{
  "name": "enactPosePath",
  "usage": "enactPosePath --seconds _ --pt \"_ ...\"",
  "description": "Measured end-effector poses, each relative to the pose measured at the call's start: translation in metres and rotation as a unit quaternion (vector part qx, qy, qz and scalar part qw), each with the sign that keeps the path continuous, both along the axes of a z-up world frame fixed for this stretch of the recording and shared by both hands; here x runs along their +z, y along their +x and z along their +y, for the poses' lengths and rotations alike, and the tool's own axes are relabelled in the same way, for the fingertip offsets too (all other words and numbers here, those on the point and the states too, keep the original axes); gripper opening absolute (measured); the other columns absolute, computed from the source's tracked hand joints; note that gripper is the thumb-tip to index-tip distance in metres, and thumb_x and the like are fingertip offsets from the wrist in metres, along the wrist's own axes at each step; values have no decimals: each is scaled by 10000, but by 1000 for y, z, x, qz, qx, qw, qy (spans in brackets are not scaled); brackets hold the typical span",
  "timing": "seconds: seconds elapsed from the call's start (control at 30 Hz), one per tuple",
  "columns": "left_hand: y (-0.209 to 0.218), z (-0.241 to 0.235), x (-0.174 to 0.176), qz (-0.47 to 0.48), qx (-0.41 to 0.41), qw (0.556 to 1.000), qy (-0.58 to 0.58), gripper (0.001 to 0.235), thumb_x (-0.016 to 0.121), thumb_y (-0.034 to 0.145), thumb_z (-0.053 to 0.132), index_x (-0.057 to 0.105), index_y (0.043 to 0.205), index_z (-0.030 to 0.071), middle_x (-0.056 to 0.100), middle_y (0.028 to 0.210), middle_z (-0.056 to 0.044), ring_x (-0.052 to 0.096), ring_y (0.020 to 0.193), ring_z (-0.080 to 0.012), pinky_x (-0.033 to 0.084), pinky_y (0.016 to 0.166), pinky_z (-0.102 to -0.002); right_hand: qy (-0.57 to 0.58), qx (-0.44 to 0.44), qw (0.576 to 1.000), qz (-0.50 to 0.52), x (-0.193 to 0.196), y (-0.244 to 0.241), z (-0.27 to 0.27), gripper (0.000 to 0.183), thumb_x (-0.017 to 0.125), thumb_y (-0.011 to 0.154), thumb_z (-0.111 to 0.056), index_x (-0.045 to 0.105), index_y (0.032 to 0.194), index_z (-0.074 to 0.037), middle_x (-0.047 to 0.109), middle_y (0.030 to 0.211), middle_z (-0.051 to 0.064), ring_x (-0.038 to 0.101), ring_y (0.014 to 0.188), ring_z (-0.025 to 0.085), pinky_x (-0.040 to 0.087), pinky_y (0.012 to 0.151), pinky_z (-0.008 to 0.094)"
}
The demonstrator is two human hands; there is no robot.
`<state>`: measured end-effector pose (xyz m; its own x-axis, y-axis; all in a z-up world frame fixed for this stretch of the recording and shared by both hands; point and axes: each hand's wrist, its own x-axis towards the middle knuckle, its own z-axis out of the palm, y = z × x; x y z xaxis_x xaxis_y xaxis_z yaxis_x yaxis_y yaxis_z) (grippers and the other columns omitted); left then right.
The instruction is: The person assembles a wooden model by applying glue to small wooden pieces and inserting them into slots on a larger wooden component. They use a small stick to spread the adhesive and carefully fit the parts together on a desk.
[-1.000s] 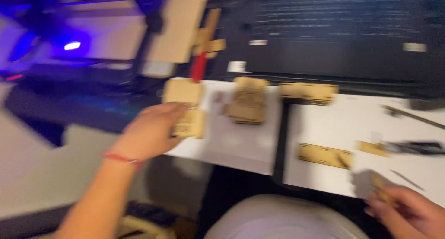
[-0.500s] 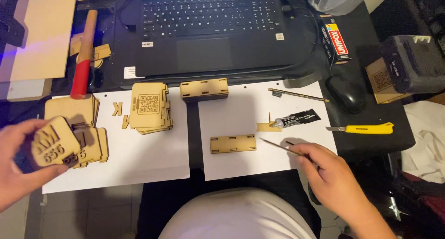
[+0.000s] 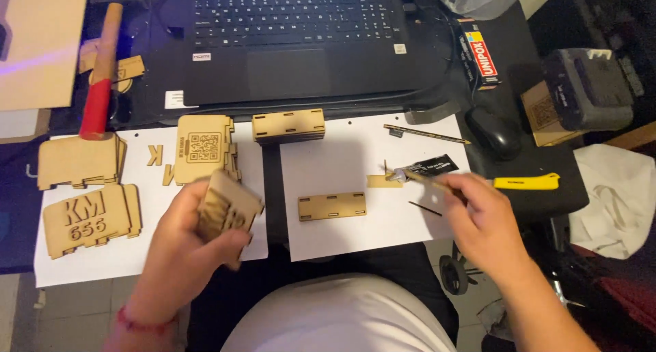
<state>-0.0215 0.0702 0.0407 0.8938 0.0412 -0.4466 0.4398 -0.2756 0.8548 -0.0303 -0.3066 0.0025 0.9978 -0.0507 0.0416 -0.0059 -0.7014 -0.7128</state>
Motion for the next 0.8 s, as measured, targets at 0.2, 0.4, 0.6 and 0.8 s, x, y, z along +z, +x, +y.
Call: enactPosePath --seconds 0.2,0.4,0.6,0.8 --pt "25 -23 -10 -8 -12 996 93 674 860 576 138 581 1189 129 728 1054 -55 709 958 -195 635 698 -344 -16 1 1000 -13 2 44 16 101 630 941 -148 679 983 -71 595 812 5 492 716 140 397 691 282" --pt "24 -20 -33 -54 -28 997 46 441 805 710 205 641 1115 147 735 1014 -13 716 912 -148 595 781 -293 -113 -24 987 114 5 57 29 142 620 935 -258 692 989 -148 695 834 28 602 776 223 430 717 357" --pt "21 -17 -45 -97 -31 994 31 408 787 744 236 649 1116 139 754 993 -33 735 869 -146 639 744 -284 -175 15 984 8 -14 54 29 182 603 953 -222 664 1030 -69 712 996 105 636 892 345 478 763 460" --pt "20 -16 -48 -125 -49 990 34 329 784 768 224 659 1061 139 727 957 -11 708 841 -133 611 713 -273 -181 -3 980 -82 -28 47 31 171 586 992 -130 646 1058 15 672 993 156 613 896 344 490 732 472"
